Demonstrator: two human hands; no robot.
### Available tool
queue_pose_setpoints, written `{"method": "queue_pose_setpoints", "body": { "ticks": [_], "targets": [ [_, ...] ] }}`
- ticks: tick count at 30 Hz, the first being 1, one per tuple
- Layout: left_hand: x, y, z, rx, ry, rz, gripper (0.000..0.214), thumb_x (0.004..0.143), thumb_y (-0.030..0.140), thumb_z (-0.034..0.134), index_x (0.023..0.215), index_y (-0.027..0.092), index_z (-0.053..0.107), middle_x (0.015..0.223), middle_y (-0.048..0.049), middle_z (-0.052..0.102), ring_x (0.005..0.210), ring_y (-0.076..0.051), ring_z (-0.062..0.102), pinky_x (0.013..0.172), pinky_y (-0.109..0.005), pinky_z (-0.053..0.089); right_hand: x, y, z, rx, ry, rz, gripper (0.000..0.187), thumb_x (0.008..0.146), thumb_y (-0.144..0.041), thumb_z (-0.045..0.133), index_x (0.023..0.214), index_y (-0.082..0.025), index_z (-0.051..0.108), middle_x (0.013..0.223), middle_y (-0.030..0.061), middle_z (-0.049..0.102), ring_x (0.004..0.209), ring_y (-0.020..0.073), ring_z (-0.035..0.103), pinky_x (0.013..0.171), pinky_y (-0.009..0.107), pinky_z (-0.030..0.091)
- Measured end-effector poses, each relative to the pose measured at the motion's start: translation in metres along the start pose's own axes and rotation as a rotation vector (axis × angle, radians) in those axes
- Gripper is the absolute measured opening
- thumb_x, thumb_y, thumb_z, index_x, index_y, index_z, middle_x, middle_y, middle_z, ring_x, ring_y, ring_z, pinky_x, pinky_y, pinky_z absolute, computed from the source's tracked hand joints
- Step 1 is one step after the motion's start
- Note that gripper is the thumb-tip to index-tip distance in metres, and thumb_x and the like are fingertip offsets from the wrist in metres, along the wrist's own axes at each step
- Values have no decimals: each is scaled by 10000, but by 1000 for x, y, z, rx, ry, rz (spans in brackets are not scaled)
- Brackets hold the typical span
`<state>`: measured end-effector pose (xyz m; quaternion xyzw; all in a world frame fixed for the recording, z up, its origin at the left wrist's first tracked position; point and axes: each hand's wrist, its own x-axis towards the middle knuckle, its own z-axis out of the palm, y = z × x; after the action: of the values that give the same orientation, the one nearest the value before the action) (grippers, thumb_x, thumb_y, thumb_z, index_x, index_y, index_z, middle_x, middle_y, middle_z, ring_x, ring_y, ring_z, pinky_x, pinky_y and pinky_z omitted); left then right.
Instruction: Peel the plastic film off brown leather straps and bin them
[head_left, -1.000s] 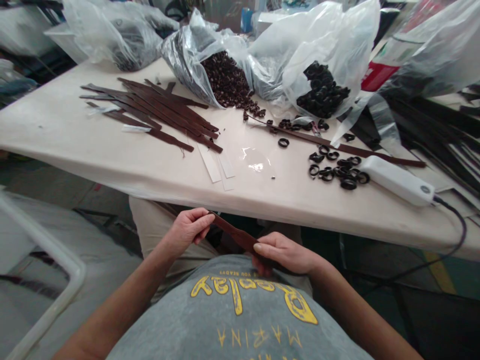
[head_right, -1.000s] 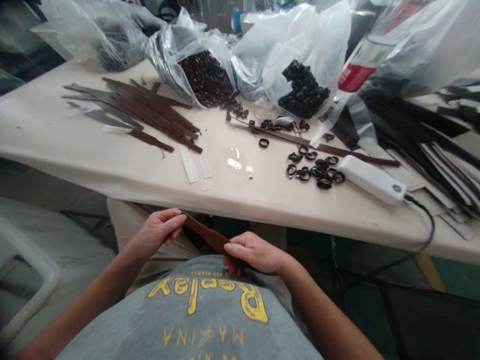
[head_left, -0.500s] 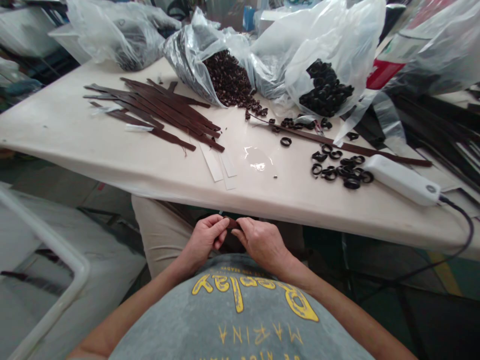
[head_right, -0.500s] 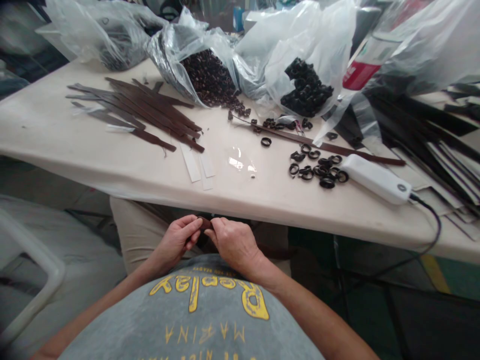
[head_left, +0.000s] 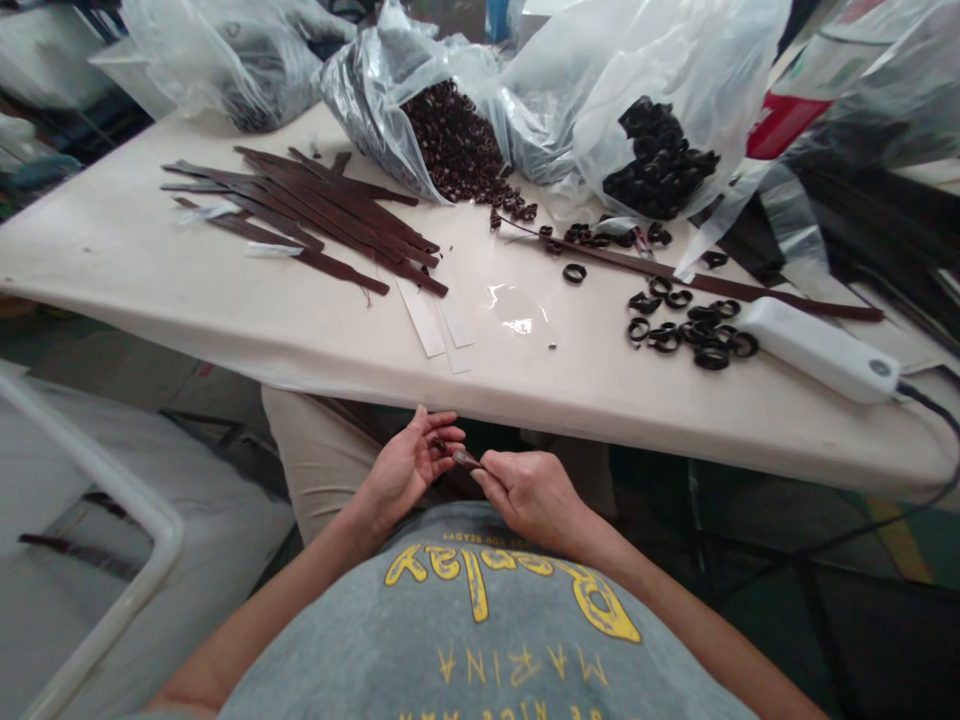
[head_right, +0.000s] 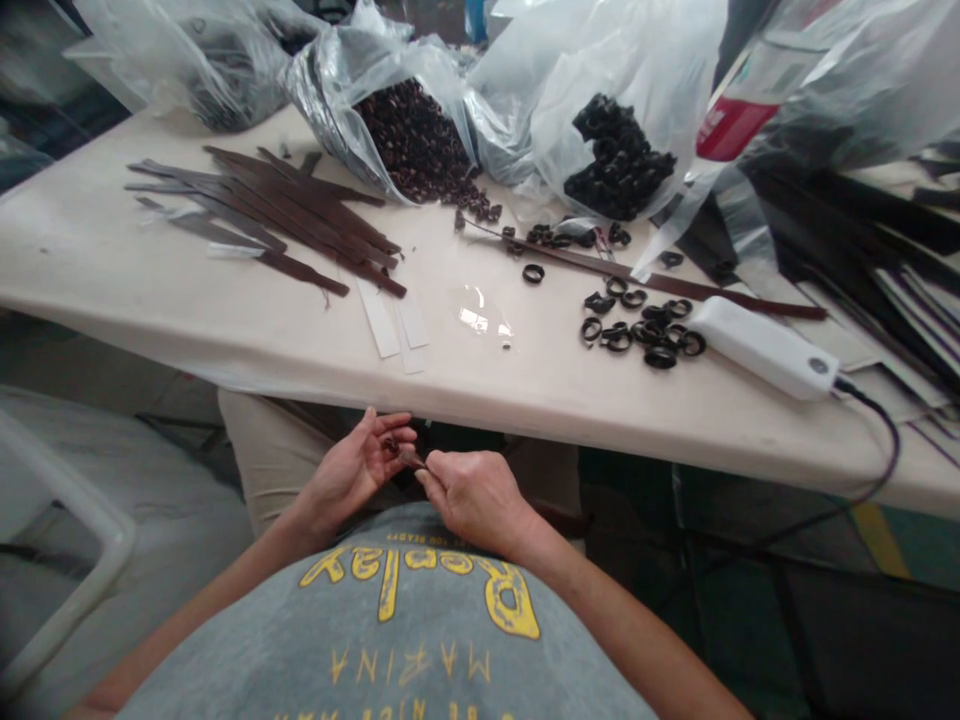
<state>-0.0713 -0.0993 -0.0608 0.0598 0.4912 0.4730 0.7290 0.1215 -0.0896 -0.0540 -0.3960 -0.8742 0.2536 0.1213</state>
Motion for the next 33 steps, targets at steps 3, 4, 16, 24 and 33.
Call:
{"method": "queue_pose_setpoints", "body": {
  "ticks": [3,4,16,24,33],
  "targets": [
    [-1,0,3,-59,-11,-37,443,1024,384,349,1022,90,680,940,-143,716,809,-192,703,664,-273,567,-3,-3,4,24,-52,-13,310,977,-316,493,718,-180,595,631,14,649,538,129,528,542,278,231],
    [-1,-1,4,-63,-22,-43,455,1026,387,337,1032,86,678,957,-152,717,832,-202,706,683,-283,571,-3,-3,6,34,-65,-11,304,974,-312,503,717,-180,598,639,15,654,546,129,533,546,276,236],
    [-15,-9,3,-29,-146,-1,309,974,274,484,1102,92,698,1107,-165,714,1016,-226,680,925,-337,531,0,2,14,128,-34,96,253,991,-280,478,823,-180,638,754,34,695,623,150,581,579,260,292],
    [-13,-15,2,112,-136,63,262,817,196,703,1074,161,741,1143,-102,727,1014,-190,680,889,-277,540,0,2,15,380,-9,161,266,987,-278,446,782,-193,592,709,2,629,624,140,551,583,241,309],
    [-6,-12,-11,432,-26,196,293,787,360,758,1020,182,758,877,-64,772,756,-157,701,633,-213,537,-2,0,11,266,11,134,333,982,-318,453,678,-194,502,618,-16,553,555,123,475,547,254,243]
  ]
}}
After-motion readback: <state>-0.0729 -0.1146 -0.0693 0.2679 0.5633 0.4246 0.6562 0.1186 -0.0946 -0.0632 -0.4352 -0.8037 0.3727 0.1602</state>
